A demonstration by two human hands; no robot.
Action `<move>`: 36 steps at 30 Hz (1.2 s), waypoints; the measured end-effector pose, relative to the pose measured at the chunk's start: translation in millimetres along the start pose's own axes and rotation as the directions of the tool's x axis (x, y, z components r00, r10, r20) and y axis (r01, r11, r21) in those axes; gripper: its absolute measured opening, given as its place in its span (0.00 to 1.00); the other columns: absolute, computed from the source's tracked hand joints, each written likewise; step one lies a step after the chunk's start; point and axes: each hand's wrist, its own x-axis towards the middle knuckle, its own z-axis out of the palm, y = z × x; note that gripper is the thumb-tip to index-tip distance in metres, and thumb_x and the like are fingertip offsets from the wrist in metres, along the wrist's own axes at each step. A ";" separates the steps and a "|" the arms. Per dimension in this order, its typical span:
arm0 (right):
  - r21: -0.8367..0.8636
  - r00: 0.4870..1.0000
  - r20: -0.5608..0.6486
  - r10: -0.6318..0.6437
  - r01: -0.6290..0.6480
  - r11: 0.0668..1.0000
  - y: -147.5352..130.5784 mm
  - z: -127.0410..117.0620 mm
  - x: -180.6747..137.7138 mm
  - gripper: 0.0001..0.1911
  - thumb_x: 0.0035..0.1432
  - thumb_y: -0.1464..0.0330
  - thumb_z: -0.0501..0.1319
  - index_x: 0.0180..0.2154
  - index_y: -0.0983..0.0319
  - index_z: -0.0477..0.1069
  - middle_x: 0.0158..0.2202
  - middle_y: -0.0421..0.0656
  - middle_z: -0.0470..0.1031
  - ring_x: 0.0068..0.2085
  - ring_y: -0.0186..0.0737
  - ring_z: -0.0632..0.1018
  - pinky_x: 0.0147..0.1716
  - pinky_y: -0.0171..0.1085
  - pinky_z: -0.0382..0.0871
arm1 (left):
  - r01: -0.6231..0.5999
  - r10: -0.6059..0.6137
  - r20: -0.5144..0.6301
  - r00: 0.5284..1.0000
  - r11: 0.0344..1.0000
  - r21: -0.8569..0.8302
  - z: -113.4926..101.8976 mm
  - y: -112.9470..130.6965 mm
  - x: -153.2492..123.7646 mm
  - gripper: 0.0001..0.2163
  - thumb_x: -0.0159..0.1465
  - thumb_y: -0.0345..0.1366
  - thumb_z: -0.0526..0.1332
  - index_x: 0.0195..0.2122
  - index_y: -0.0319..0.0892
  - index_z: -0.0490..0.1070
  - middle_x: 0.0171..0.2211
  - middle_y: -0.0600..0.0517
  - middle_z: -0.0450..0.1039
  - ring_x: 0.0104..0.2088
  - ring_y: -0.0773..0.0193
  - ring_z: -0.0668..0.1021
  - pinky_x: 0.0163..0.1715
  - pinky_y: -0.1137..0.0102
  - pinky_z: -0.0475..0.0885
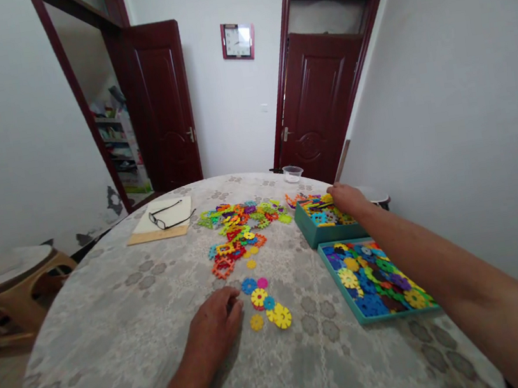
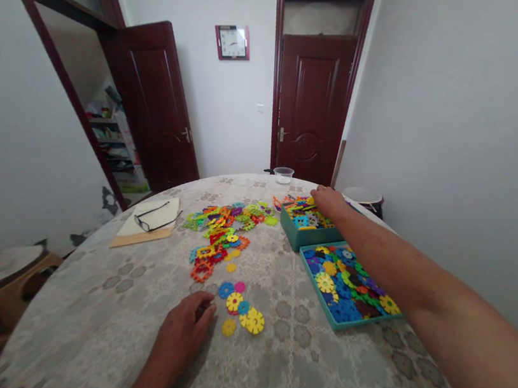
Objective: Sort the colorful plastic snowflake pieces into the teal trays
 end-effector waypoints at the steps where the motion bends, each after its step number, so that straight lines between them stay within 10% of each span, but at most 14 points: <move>1: -0.006 1.000 -0.004 -0.003 0.003 1.000 -1.1 -2.9 -2.2 0.16 0.68 0.75 0.52 0.53 0.64 0.73 0.52 0.56 0.73 0.51 0.48 0.76 0.49 0.41 0.69 | 0.000 0.000 -0.001 1.000 1.000 0.003 -0.3 1.1 -0.1 0.11 0.68 0.37 0.57 0.47 0.42 0.76 0.45 0.45 0.80 0.45 0.54 0.80 0.48 0.63 0.71; 8: 0.088 0.972 -0.207 -0.109 0.129 0.988 -47.9 -24.8 -59.7 0.16 0.70 0.72 0.51 0.52 0.66 0.73 0.52 0.57 0.74 0.54 0.51 0.73 0.56 0.45 0.66 | -0.023 0.023 -0.025 0.999 1.000 0.013 -3.0 7.8 -4.7 0.09 0.68 0.33 0.58 0.45 0.41 0.76 0.43 0.45 0.80 0.43 0.55 0.80 0.45 0.64 0.71; 13: 0.427 0.822 -0.465 -0.329 0.534 0.730 -135.5 -4.6 -169.1 0.14 0.71 0.67 0.54 0.53 0.62 0.72 0.53 0.53 0.76 0.56 0.50 0.74 0.61 0.50 0.67 | -0.046 0.044 -0.103 0.994 0.999 -0.018 4.4 3.4 -4.8 0.08 0.68 0.32 0.58 0.44 0.42 0.76 0.41 0.47 0.79 0.42 0.57 0.80 0.45 0.64 0.72; 18: 0.548 0.819 -0.440 -0.367 0.569 0.613 -195.8 29.6 -244.6 0.30 0.67 0.61 0.61 0.66 0.62 0.62 0.66 0.56 0.65 0.66 0.55 0.67 0.64 0.55 0.65 | -0.107 0.095 -0.346 0.933 0.994 -0.017 11.3 -8.1 -2.4 0.13 0.67 0.33 0.59 0.52 0.42 0.73 0.48 0.45 0.76 0.50 0.55 0.78 0.54 0.60 0.73; 23: 0.558 0.825 -0.381 -0.419 0.566 0.607 -203.4 45.3 -250.6 0.24 0.66 0.66 0.61 0.62 0.58 0.69 0.63 0.52 0.70 0.64 0.54 0.69 0.64 0.57 0.64 | -0.012 0.072 -0.443 0.894 0.991 0.136 6.3 -12.1 12.2 0.24 0.65 0.33 0.61 0.62 0.42 0.66 0.59 0.40 0.68 0.61 0.49 0.71 0.63 0.54 0.67; 36: 0.634 0.845 -0.337 -0.415 0.530 0.564 -193.0 47.8 -244.5 0.28 0.64 0.66 0.61 0.65 0.59 0.67 0.63 0.53 0.70 0.64 0.54 0.70 0.64 0.57 0.64 | -0.028 0.073 -0.139 0.988 0.954 0.299 -7.8 -45.6 115.4 0.35 0.65 0.55 0.63 0.69 0.41 0.62 0.68 0.36 0.61 0.68 0.43 0.65 0.67 0.53 0.60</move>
